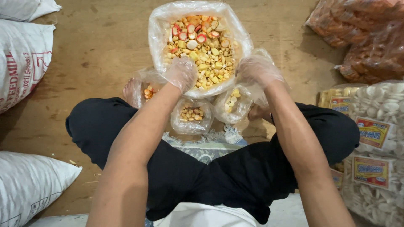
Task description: The person sits on the floor and sorts a mixture of colorful snack pieces from a large plastic bag into smaller clear plastic bags. They use gloved hands to scoop and distribute the snacks, filling several small bags placed on the floor.
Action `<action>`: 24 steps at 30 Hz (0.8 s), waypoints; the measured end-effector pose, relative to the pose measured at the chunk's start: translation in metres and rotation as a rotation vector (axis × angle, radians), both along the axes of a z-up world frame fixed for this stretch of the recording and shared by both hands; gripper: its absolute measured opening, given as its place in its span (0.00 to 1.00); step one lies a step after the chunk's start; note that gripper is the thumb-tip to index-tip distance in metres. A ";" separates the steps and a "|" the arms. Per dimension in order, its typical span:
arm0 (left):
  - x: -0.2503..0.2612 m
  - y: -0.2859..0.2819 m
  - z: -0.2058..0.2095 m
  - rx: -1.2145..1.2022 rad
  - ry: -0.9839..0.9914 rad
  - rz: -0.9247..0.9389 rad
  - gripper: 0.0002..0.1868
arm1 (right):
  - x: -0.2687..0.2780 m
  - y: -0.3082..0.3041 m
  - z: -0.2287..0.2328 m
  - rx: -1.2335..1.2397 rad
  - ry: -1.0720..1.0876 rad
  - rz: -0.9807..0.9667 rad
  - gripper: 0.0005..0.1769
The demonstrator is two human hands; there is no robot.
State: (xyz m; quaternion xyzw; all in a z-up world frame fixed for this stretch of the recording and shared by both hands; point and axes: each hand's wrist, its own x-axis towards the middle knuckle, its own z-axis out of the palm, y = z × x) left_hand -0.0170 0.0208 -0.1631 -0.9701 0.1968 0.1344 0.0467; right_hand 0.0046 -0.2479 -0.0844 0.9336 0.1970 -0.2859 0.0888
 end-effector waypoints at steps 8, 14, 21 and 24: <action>0.007 0.002 0.014 -0.230 -0.074 -0.035 0.11 | 0.015 0.003 -0.054 -0.107 -0.069 -0.044 0.36; 0.011 -0.014 0.079 -0.754 0.038 0.206 0.06 | 0.006 0.033 0.045 0.082 -0.134 -0.080 0.29; 0.021 -0.051 0.065 -1.255 0.335 0.436 0.06 | 0.005 0.044 0.061 0.347 0.022 -0.216 0.23; 0.025 -0.052 0.054 -1.228 0.345 0.362 0.08 | 0.010 0.032 0.047 0.274 0.015 -0.161 0.23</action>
